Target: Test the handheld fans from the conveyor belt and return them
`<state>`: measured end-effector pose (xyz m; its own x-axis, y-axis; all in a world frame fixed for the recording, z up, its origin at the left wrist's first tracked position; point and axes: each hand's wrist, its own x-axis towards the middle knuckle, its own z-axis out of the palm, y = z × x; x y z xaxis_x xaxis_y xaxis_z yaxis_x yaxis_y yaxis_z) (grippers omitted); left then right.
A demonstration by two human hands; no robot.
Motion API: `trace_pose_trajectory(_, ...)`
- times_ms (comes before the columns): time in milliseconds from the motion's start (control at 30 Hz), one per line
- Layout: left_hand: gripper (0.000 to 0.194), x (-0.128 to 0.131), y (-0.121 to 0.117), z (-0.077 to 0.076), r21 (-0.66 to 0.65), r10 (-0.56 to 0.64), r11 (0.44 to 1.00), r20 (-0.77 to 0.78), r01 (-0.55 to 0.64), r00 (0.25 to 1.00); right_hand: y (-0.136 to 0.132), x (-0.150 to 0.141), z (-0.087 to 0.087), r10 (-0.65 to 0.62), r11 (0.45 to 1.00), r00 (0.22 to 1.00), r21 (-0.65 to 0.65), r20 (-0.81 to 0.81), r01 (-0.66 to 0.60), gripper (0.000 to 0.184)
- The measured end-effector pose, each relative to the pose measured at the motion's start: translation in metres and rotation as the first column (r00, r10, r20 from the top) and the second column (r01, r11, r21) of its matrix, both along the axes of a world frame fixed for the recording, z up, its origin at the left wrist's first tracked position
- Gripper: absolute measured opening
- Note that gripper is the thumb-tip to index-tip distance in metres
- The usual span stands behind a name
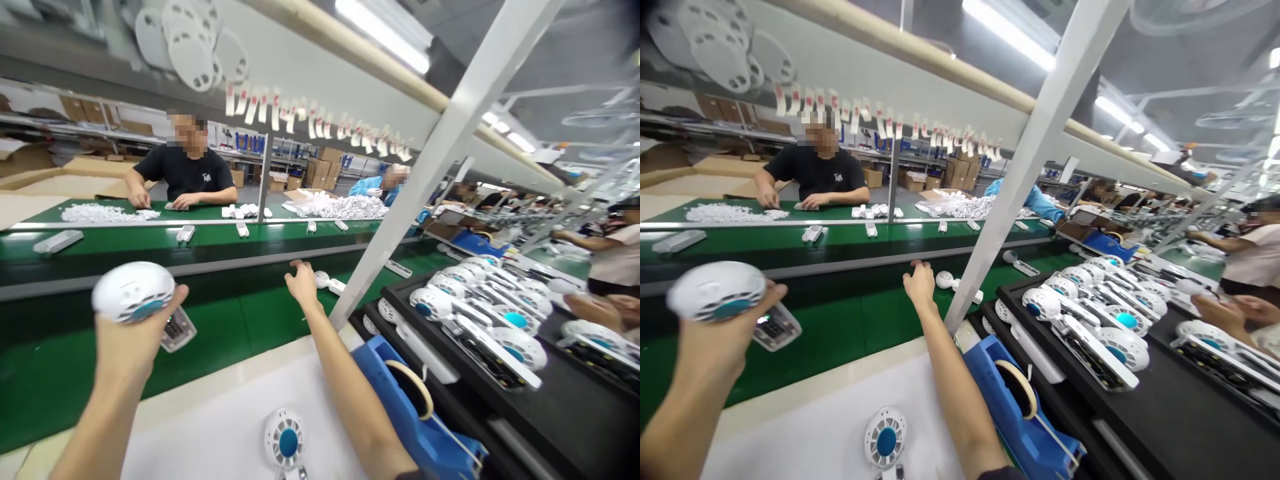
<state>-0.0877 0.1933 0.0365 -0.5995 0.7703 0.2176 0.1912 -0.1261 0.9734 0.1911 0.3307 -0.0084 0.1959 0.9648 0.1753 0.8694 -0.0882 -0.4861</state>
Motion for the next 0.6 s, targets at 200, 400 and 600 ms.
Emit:
trace_pose_trajectory(200, 0.055, 0.004, 0.048, -0.066, -0.413, -0.234, 0.890, -0.050, 0.193, 0.971, 0.039, -0.008, 0.007, -0.139, 0.938, 0.948, -0.268, 0.286, 0.218, 0.049)
trace_pose_trajectory(400, 0.058, -0.002, 0.043, -0.088, -0.519, -0.124, 0.850, -0.366, -0.092, 0.922, 0.029, 0.014, 0.011, -0.074, 0.862, 0.893, -0.421, 0.444, 0.281, 0.044)
trace_pose_trajectory(600, 0.059, 0.005, 0.036, -0.067, -0.375, -0.011, 0.904, -0.502, -0.206, 0.865, 0.014, -0.012, 0.051, 0.183, 0.863, 0.939, -0.506, 0.290, -0.012, 0.037)
